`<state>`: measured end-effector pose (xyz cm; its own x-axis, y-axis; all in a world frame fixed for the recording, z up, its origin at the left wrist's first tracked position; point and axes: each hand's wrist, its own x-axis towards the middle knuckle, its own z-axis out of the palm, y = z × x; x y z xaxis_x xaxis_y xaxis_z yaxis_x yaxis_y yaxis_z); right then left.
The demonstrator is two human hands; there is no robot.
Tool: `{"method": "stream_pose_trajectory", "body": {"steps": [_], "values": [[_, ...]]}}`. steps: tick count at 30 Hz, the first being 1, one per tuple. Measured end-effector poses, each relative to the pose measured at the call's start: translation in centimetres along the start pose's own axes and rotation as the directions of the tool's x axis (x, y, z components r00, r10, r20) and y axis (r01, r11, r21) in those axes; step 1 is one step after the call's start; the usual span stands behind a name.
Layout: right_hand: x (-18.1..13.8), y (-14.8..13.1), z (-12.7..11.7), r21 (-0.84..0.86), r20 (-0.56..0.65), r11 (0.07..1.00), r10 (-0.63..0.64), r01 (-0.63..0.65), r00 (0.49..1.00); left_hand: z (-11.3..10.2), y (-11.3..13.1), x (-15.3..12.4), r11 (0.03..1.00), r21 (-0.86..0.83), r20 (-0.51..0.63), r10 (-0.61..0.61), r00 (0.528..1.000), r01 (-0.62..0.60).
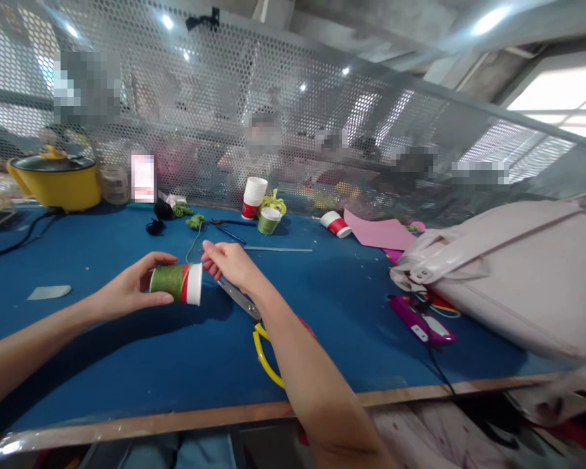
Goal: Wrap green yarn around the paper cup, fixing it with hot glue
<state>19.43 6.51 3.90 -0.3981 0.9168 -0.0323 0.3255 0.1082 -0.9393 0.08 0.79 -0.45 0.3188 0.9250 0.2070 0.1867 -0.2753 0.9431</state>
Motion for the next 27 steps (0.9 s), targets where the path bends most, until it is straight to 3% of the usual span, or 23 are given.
{"method": "stream_pose_trajectory", "body": {"steps": [6, 11, 16, 20, 27], "values": [[0.2, 0.69, 0.23, -0.112, 0.073, 0.992, 0.073, -0.064, 0.995, 0.3, 0.34, -0.32, 1.0, 0.021, 0.087, 0.018, 0.996, -0.02], [0.16, 0.79, 0.33, 0.009, 0.176, 0.998, 0.063, -0.066, 0.982, 0.61, 0.66, -0.63, 0.993, 0.104, 0.127, 0.033, 0.991, -0.046], [0.02, 0.09, 0.9, 0.157, 0.158, 0.977, 0.12, -0.145, 0.98, 0.67, 0.58, -0.9, 0.982, 0.176, 0.135, 0.049, 0.99, -0.072], [-0.03, -0.01, 0.64, 0.052, 0.088, 0.995, 0.08, -0.084, 0.993, 0.64, 0.55, -1.0, 0.973, 0.218, 0.132, 0.052, 0.99, -0.08], [-0.17, 0.92, 0.24, -0.136, 0.279, 0.989, 0.09, -0.053, 0.956, 0.53, 0.18, -1.01, 0.932, 0.326, 0.196, 0.101, 0.975, -0.162]]}}
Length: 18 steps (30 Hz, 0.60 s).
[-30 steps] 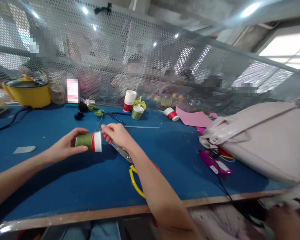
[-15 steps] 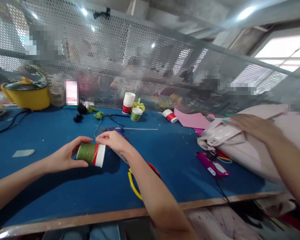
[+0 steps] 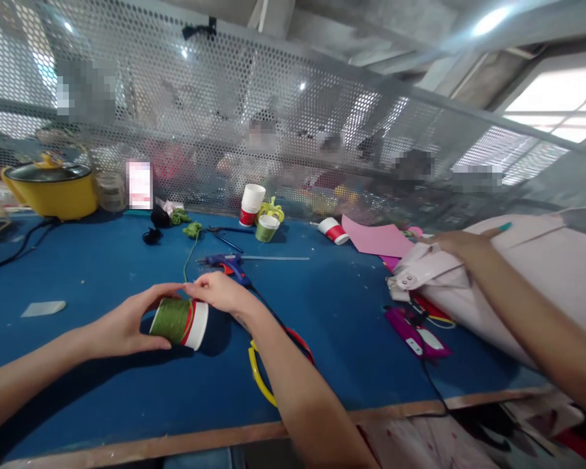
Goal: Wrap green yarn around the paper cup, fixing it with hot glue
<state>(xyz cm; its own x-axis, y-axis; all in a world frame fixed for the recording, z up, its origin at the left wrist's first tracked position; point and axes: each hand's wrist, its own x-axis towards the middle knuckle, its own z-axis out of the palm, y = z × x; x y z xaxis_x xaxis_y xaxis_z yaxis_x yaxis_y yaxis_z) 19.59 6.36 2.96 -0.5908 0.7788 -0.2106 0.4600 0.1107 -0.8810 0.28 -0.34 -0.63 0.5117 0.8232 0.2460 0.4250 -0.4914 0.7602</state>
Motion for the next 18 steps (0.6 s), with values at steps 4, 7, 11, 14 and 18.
{"method": "stream_pose_trajectory", "body": {"steps": [4, 7, 11, 14, 18], "values": [[0.2, 0.1, 0.7, 0.201, 0.01, 0.979, 0.033, -0.034, 0.999, 0.1, -0.1, -0.1, 0.999, 0.045, 0.008, 0.02, 1.0, -0.02], [0.4, 0.2, 1.0, 0.31, -0.037, 0.949, 0.067, -0.053, 0.997, 0.1, 0.0, -0.1, 0.997, 0.078, 0.008, 0.019, 1.0, -0.02], [0.7, 0.2, 1.1, 0.368, -0.049, 0.929, 0.071, -0.048, 0.996, 0.1, 0.3, 0.0, 0.995, 0.087, 0.018, 0.053, 0.998, -0.055], [1.0, 0.2, 1.0, 0.378, -0.124, 0.926, 0.055, -0.004, 0.991, 0.1, 0.5, 0.0, 0.993, 0.104, 0.065, 0.047, 0.997, -0.054], [1.3, -0.4, 0.8, 0.486, -0.168, 0.873, 0.045, 0.043, 0.985, 0.2, 0.7, 0.0, 0.987, 0.154, 0.11, 0.024, 0.994, -0.041]]}}
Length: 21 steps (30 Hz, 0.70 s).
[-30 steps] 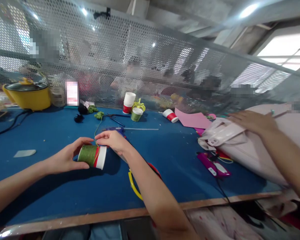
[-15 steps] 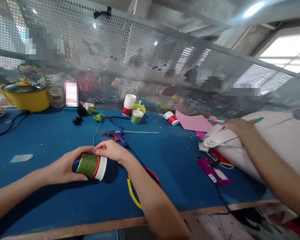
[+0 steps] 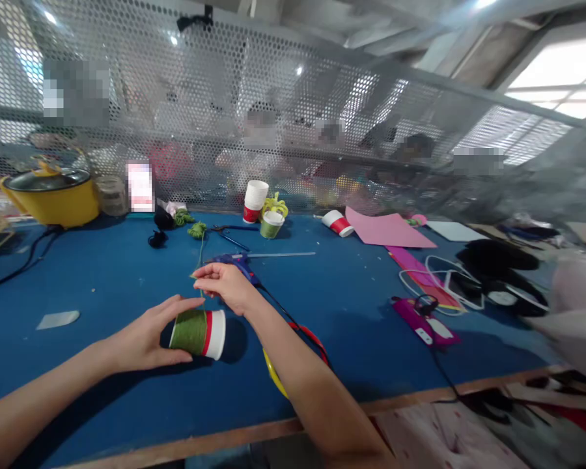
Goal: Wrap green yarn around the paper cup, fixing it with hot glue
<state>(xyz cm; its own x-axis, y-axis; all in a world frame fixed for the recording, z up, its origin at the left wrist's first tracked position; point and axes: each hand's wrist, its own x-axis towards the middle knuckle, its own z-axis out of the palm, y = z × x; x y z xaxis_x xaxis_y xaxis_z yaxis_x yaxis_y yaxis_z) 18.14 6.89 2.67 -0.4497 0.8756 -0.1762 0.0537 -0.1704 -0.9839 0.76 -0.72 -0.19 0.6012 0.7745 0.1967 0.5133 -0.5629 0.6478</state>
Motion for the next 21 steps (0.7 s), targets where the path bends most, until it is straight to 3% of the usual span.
{"method": "stream_pose_trajectory", "body": {"steps": [4, 8, 10, 13, 15, 17, 19, 21], "values": [[-0.2, -0.4, 0.4, 0.102, -0.011, 0.994, -0.047, 0.048, 0.999, 0.1, 0.3, 0.1, 1.0, 0.009, 0.019, 0.007, 1.0, -0.007], [-0.3, 0.1, 0.5, 0.082, 0.032, 0.994, -0.075, 0.072, 0.997, 0.2, 0.7, 0.3, 0.999, -0.021, -0.016, 0.039, 0.999, -0.039], [0.0, 0.3, 0.0, 0.01, 0.006, 0.993, -0.115, 0.115, 0.993, 0.0, 0.8, 0.4, 0.999, -0.026, -0.035, 0.045, 0.998, -0.046], [0.6, 0.2, -1.8, -0.231, -0.162, 0.958, -0.21, 0.17, 0.964, -0.5, 0.6, 0.4, 0.999, 0.004, -0.056, 0.037, 0.998, -0.037], [0.9, -0.2, -3.6, -0.464, -0.275, 0.881, -0.243, 0.092, 0.93, -0.7, 0.2, 0.3, 0.999, 0.043, -0.089, 0.023, 0.996, -0.019], [1.0, -0.5, -5.2, -0.701, -0.308, 0.711, -0.242, -0.048, 0.92, -0.9, -0.3, 0.3, 0.996, 0.084, -0.121, 0.009, 0.993, 0.001], [1.1, -0.7, -6.5, -0.806, -0.308, 0.577, -0.22, -0.131, 0.925, -0.8, -0.8, 0.3, 0.993, 0.113, -0.147, -0.006, 0.989, 0.023], [1.3, -0.5, -7.2, -0.839, -0.308, 0.515, -0.181, -0.177, 0.934, -0.7, -1.1, 0.4, 0.991, 0.132, -0.163, -0.01, 0.987, 0.032]]}}
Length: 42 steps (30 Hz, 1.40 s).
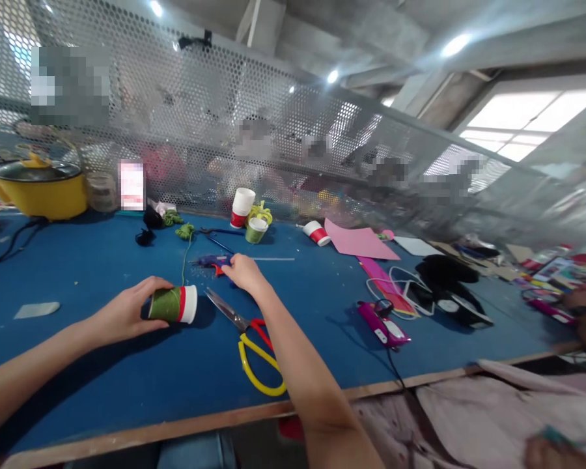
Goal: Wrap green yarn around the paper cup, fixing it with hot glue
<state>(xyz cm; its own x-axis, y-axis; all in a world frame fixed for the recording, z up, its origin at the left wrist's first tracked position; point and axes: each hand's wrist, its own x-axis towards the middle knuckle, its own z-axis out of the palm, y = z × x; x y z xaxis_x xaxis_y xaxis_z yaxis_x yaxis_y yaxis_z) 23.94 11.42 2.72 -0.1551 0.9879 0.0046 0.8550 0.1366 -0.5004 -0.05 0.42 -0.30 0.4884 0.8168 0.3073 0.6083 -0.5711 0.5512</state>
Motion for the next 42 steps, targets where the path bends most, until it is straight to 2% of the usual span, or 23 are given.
{"method": "stream_pose_trajectory", "body": {"steps": [4, 7, 11, 14, 19, 24, 27, 29, 32, 37, 42], "values": [[0.8, 0.6, 1.2, -0.089, 0.067, 0.994, 0.062, -0.056, 0.996, 0.2, -0.4, 0.1, 0.999, 0.037, -0.026, -0.015, 1.0, 0.016], [1.4, 0.6, 2.3, -0.069, 0.06, 0.994, 0.093, -0.089, 0.994, 0.1, -0.8, 0.0, 0.997, 0.069, -0.048, -0.023, 0.999, 0.026], [1.5, 0.8, 2.8, 0.062, 0.047, 0.989, 0.13, -0.132, 0.99, -0.1, -1.2, 0.0, 0.994, 0.102, -0.059, -0.036, 0.998, 0.042], [0.9, 0.8, 2.6, 0.223, 0.124, 0.963, 0.123, -0.149, 0.985, -0.2, -1.6, 0.0, 0.993, 0.112, -0.04, -0.045, 0.998, 0.049], [-0.3, 0.0, 1.7, 0.479, 0.249, 0.866, 0.026, -0.146, 0.968, -0.3, -1.7, 0.1, 0.994, 0.107, -0.042, -0.012, 0.999, 0.017], [-1.2, -1.1, 0.8, 0.749, 0.246, 0.63, 0.022, -0.204, 0.969, -0.6, -1.6, 0.2, 0.996, 0.087, -0.052, -0.024, 0.998, 0.028], [-2.0, -1.8, 0.6, 0.796, 0.253, 0.578, -0.05, -0.179, 0.966, -1.0, -1.9, 0.4, 0.995, 0.082, -0.092, -0.045, 0.995, 0.053], [-2.8, -2.3, 0.6, 0.797, 0.242, 0.589, -0.111, -0.132, 0.964, -1.2, -2.1, 0.5, 0.994, 0.086, -0.118, -0.052, 0.992, 0.063], [-4.1, -3.0, 0.6, 0.742, 0.21, 0.668, -0.157, -0.054, 0.965, -1.5, -2.5, 0.6, 0.993, 0.092, -0.142, -0.066, 0.988, 0.08], [-5.8, -3.7, 0.5, 0.552, 0.155, 0.833, -0.132, 0.025, 0.979, -1.5, -3.3, 0.6, 0.992, 0.059, -0.165, -0.1, 0.981, 0.111], [-6.7, -3.7, 0.5, 0.449, 0.124, 0.893, -0.112, 0.045, 0.986, -1.6, -3.7, 0.4, 0.991, -0.075, -0.113, -0.119, 0.986, 0.111]]}}
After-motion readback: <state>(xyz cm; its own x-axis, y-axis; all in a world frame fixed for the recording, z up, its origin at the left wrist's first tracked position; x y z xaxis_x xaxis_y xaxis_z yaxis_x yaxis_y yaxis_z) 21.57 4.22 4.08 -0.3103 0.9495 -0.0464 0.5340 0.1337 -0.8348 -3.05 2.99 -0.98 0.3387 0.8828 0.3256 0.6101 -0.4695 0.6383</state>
